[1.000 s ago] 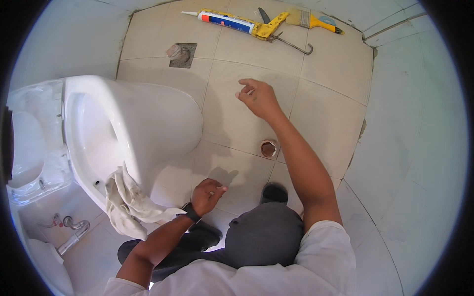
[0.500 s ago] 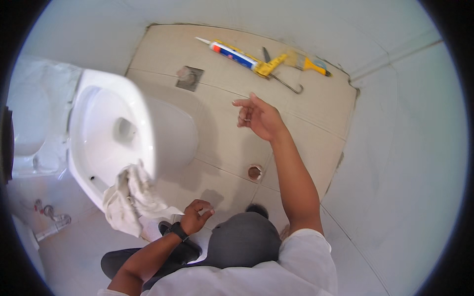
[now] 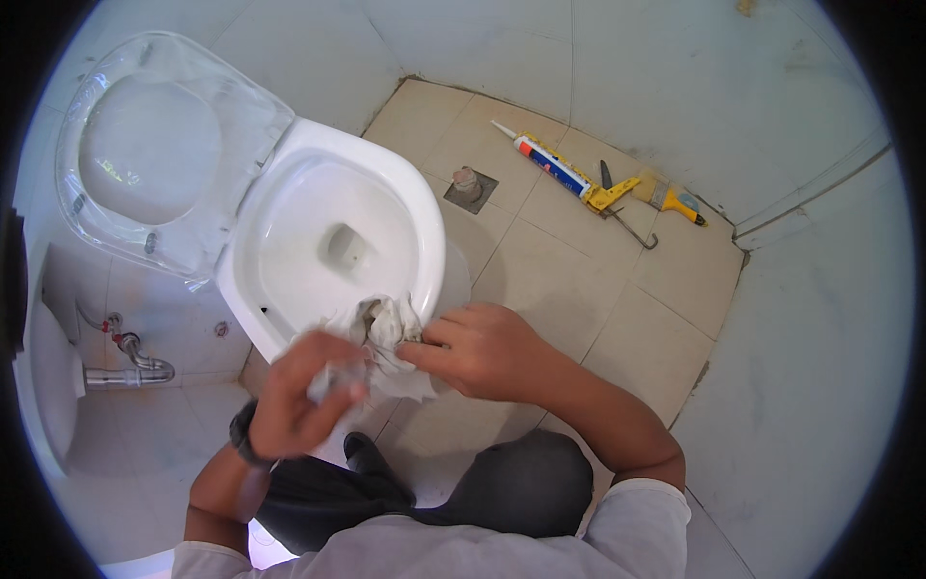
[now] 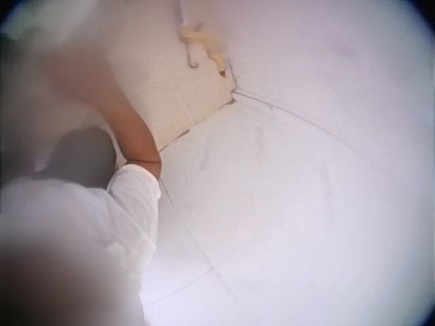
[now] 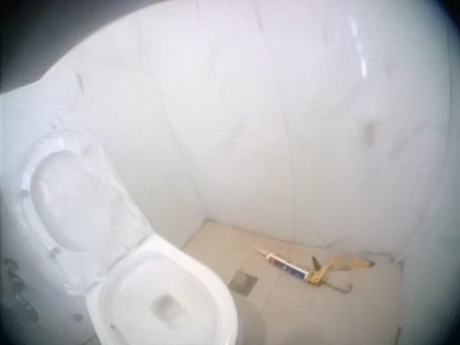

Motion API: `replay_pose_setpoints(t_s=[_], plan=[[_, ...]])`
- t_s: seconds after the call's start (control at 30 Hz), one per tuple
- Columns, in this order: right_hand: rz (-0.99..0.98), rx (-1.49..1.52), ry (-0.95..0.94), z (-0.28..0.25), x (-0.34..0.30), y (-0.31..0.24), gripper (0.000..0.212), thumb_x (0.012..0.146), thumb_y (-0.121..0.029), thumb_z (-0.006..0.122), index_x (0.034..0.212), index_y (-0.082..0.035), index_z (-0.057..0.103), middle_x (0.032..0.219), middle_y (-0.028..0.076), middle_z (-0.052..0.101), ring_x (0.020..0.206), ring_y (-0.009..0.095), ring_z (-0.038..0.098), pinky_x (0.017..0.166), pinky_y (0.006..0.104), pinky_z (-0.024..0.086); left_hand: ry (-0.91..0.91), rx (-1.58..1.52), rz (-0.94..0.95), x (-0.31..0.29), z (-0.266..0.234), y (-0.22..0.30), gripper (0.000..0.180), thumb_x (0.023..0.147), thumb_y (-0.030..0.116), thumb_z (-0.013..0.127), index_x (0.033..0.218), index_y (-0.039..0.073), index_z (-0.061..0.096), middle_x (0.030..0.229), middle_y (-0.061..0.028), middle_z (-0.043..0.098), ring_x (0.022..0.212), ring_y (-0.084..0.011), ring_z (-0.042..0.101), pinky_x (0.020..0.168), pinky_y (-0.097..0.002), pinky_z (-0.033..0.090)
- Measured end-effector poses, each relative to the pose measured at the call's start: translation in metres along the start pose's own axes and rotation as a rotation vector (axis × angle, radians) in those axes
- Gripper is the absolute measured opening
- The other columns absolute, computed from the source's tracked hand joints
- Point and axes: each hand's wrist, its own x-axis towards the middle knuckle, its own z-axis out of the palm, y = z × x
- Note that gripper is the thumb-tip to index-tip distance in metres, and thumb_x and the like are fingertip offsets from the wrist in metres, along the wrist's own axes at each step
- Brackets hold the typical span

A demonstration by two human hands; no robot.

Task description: The person kneels beside a white toilet and applies sealant along the base-to-floor joint using a caulking gun. They then smooth the bead with a finger and wipe excess sealant onto a cloth.

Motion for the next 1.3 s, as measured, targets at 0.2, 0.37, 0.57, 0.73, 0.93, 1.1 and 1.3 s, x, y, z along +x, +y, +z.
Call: replay_pose_setpoints(t_s=[0.2,0.37,0.57,0.73,0.93,1.1,1.3], plan=[[-0.003,0.028,0.098,0.018,-0.01,-0.002,0.016,0.077,-0.012,0.074,0.093,-0.01,0.071,0.082,0.003,0.066,0.073,0.024,0.066,0.061,0.0359,0.052,0.026,-0.01,-0.161,0.016,0.031,-0.035,0.02,0.091,0.012,0.074,0.109,0.001,0.075,0.094,-0.0147,0.07,0.08,-0.0268,0.068,0.071,-0.0355,0.054],[0.472,0.445,0.144,0.028,-0.019,-0.008,0.021,0.079,-0.018,0.083,0.085,-0.007,0.066,0.083,0.006,0.068,0.07,0.019,0.068,0.065,0.0316,0.054,0.116,0.09,-0.037,0.007,0.036,-0.043,0.017,0.089,0.011,0.076,0.103,0.002,0.075,0.086,-0.0139,0.069,0.076,-0.0284,0.067,0.067,-0.0356,0.052],[0.46,0.625,0.292,0.035,-0.023,-0.008,0.029,0.083,-0.025,0.085,0.084,-0.005,0.064,0.076,0.004,0.065,0.066,0.012,0.063,0.063,0.0272,0.051,0.221,0.127,0.047,0.001,0.044,-0.051,0.015,0.085,0.009,0.079,0.096,0.001,0.071,0.09,-0.0141,0.068,0.079,-0.0304,0.067,0.07,-0.0364,0.053],[0.751,1.036,0.01,0.045,-0.03,-0.008,0.028,0.086,-0.025,0.084,0.093,-0.003,0.067,0.079,0.001,0.065,0.066,0.008,0.059,0.061,0.0254,0.049,0.269,0.193,0.138,0.0,0.048,-0.048,0.019,0.08,0.004,0.081,0.095,0.002,0.068,0.101,-0.0162,0.066,0.086,-0.0319,0.067,0.074,-0.0384,0.054],[0.718,1.413,0.233,0.049,-0.029,0.004,0.021,0.087,-0.01,0.082,0.103,-0.001,0.07,0.081,0.002,0.068,0.075,0.008,0.064,0.065,0.0231,0.051,0.154,0.235,0.12,0.002,0.05,-0.04,0.035,0.079,-0.002,0.077,0.113,0.003,0.071,0.104,-0.0152,0.063,0.088,-0.0287,0.064,0.075,-0.0368,0.052],[0.809,1.219,0.172,0.061,-0.049,0.036,0.023,0.085,-0.011,0.084,0.103,-0.002,0.072,0.076,0.001,0.068,0.068,0.008,0.064,0.061,0.0251,0.053,0.084,0.271,0.091,0.002,0.046,-0.04,0.038,0.077,-0.004,0.076,0.114,0.006,0.074,0.099,-0.0133,0.06,0.081,-0.0241,0.06,0.069,-0.0334,0.05],[1.19,0.553,0.163,0.034,-0.115,0.202,0.021,0.087,-0.025,0.08,0.09,-0.004,0.078,0.069,0.002,0.068,0.057,0.01,0.06,0.052,0.0271,0.048,0.089,0.335,0.114,0.0,0.046,-0.045,0.041,0.073,-0.002,0.078,0.112,0.008,0.076,0.1,-0.0139,0.062,0.08,-0.0255,0.06,0.068,-0.035,0.05]])
